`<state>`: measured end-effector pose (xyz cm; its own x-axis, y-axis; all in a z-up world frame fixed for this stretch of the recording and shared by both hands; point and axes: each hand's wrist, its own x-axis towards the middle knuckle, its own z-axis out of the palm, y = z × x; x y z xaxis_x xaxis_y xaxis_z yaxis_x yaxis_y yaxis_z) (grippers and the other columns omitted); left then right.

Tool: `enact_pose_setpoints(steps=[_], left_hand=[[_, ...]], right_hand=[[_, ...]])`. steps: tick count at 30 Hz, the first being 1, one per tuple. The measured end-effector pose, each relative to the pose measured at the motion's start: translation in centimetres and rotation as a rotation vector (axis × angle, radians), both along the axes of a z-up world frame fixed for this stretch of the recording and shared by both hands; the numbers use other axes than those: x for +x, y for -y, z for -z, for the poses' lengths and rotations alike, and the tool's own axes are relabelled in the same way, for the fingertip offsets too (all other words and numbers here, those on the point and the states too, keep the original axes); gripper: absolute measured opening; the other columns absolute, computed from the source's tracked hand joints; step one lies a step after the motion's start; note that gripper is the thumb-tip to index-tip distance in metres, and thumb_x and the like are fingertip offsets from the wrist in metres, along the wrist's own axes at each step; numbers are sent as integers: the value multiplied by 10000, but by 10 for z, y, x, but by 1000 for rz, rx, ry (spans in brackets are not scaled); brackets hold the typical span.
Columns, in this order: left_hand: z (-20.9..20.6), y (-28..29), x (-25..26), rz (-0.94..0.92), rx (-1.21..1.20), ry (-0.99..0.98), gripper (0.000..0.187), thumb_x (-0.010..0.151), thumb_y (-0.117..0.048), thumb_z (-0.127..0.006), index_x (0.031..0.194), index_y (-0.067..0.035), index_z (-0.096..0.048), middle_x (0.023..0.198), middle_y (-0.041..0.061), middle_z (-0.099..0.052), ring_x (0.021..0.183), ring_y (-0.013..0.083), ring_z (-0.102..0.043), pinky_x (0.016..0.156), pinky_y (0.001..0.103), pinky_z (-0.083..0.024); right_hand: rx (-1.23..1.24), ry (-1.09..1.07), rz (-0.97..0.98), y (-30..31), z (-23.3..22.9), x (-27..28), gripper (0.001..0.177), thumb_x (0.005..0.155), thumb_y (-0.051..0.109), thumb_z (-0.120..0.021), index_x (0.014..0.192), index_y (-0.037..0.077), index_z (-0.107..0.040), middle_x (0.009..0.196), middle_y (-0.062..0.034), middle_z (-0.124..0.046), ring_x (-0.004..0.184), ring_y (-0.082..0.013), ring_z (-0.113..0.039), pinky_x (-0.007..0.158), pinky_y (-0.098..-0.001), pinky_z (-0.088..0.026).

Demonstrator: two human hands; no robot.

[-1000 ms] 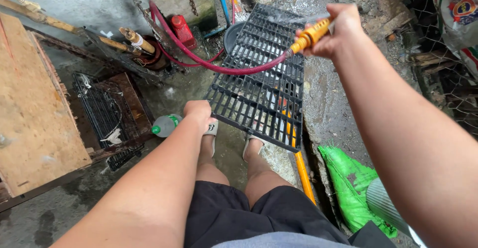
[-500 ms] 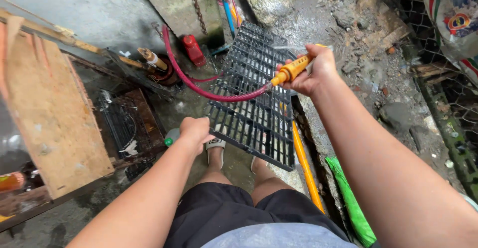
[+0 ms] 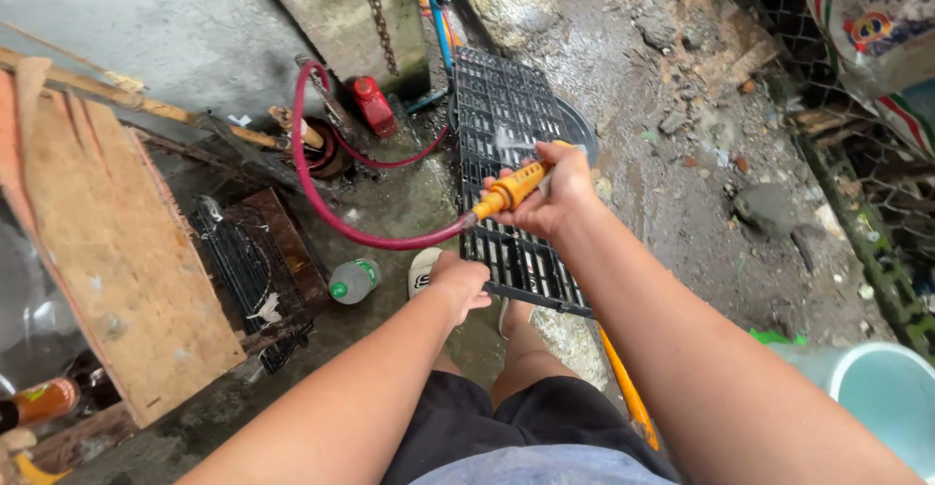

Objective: Washing a black plastic grate using a water hose with a spray nozzle.

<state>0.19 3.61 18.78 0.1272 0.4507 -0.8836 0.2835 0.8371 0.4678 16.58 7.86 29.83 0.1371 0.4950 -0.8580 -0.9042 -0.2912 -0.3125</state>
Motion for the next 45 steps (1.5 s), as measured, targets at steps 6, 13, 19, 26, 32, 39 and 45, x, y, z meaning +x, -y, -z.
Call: enact_pose_setpoints(steps=[6, 13, 19, 26, 32, 39, 45], left_hand=[[33, 3, 10, 104, -61, -28, 208, 853, 58, -613, 1048, 123, -639, 972, 224, -699, 786, 313, -732, 649, 434, -674], [34, -6, 2, 131, -83, -56, 174, 880, 37, -590, 1045, 80, -625, 965, 209, -688, 771, 295, -714, 673, 424, -661], [44, -7, 2, 128, -108, -79, 192, 894, 44, -577, 1072, 94, -627, 989, 210, -687, 795, 289, -718, 684, 418, -667], [25, -4, 5, 162, -121, -70, 253, 902, 46, -589, 1149, 78, -634, 1058, 186, -688, 836, 265, -719, 724, 391, -666], [17, 0, 9, 167, -118, -76, 257, 911, 46, -583, 1159, 75, -642, 1094, 191, -697, 880, 270, -735, 734, 383, -666], [15, 2, 11, 184, -102, -85, 246, 900, 51, -595, 1137, 72, -659, 1080, 187, -704, 874, 268, -734, 729, 384, -664], [21, 4, 12, 184, -114, -89, 224, 897, 55, -610, 1116, 77, -650, 1063, 192, -701, 871, 276, -737, 719, 387, -669]], right_hand=[[27, 18, -78, -37, -5, -14, 267, 941, 365, -531, 997, 124, -431, 982, -165, -554, 874, -430, -638, 810, -649, -515], [-10, 129, -103, -46, -6, 1, 282, 952, 380, -532, 1003, 115, -451, 932, -172, -577, 836, -421, -653, 744, -631, -532], [3, 118, -134, -50, -14, -1, 272, 953, 374, -541, 977, 122, -442, 925, -164, -569, 829, -427, -666, 720, -618, -530], [28, 131, -170, -51, -15, -4, 279, 960, 368, -537, 999, 109, -441, 943, -174, -579, 861, -418, -659, 772, -624, -536], [28, 122, -183, -55, -17, -2, 288, 956, 375, -535, 1001, 108, -438, 956, -170, -569, 860, -422, -657, 776, -632, -528], [33, 107, -188, -59, -13, 2, 292, 966, 389, -529, 1003, 115, -434, 965, -164, -554, 855, -413, -654, 787, -649, -537], [20, 104, -169, -64, -20, 1, 291, 962, 381, -531, 1002, 113, -426, 976, -180, -557, 870, -413, -644, 797, -652, -533]])
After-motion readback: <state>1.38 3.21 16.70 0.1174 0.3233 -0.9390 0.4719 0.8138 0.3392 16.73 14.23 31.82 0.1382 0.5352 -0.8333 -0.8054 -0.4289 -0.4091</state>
